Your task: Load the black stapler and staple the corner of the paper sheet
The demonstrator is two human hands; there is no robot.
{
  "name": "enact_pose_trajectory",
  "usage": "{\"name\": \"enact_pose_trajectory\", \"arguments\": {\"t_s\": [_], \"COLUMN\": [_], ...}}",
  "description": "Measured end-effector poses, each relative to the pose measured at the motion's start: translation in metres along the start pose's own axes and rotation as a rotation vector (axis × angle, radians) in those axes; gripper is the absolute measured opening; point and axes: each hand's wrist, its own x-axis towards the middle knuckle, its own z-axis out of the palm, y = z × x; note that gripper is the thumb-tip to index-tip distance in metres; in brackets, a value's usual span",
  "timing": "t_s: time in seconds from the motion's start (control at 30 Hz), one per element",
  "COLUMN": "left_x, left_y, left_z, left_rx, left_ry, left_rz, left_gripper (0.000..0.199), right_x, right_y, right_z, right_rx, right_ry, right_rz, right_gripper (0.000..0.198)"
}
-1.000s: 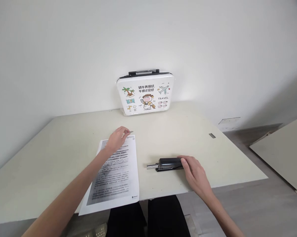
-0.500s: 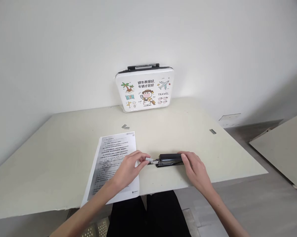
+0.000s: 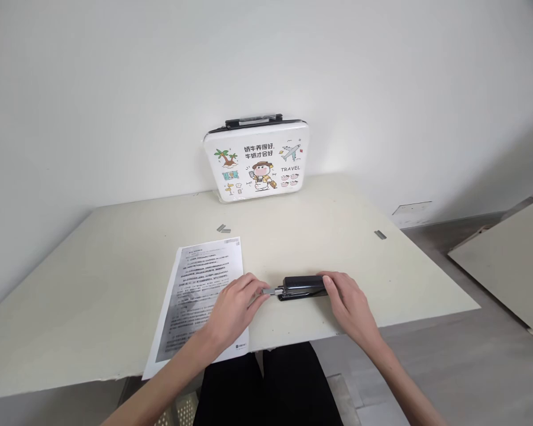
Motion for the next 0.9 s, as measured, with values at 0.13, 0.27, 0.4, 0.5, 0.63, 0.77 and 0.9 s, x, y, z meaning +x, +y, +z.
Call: {"name": "enact_pose_trajectory", "arguments": {"t_s": [0.13, 0.27, 0.4, 0.5, 0.63, 0.77, 0.9], "left_x": [0.002, 0.001, -0.002, -0.003, -0.001, 0.001, -0.003], "left_y": [0.003, 0.004, 0.001, 0.001, 0.005, 0.004, -0.012], "left_z": [0.003, 0.003, 0.000, -0.002, 0.001, 0.003, -0.006], "left_rx": [-0.012, -0.048, -0.068, -0.047, -0.007, -0.010, -0.084], "left_ry": [0.003, 0.013, 0.012, 0.014, 0.017, 0.019, -0.044], "left_rz": [-0.012, -0.031, -0.050, -0.056, -0.031, -0.027, -0.059], "left_gripper": [0.024, 0.025, 0.026, 0.027, 0.028, 0.029, 0.024], "right_x": [0.000, 0.001, 0.001, 0.001, 0.001, 0.000, 0.000], "right_y": [0.000, -0.001, 0.000, 0.001, 0.002, 0.002, 0.003], "right_z": [0.000, -0.001, 0.000, 0.000, 0.000, 0.001, 0.001], "right_rx": [-0.007, -0.003, 0.003, 0.002, 0.004, 0.001, 0.016], "right_ry": [0.003, 0.008, 0.007, 0.007, 0.007, 0.009, 0.021], "right_rz": [-0.017, -0.018, -0.010, -0.013, -0.009, -0.012, -0.020], "right_gripper": [0.044, 0.045, 0.044, 0.044, 0.044, 0.045, 0.042]}}
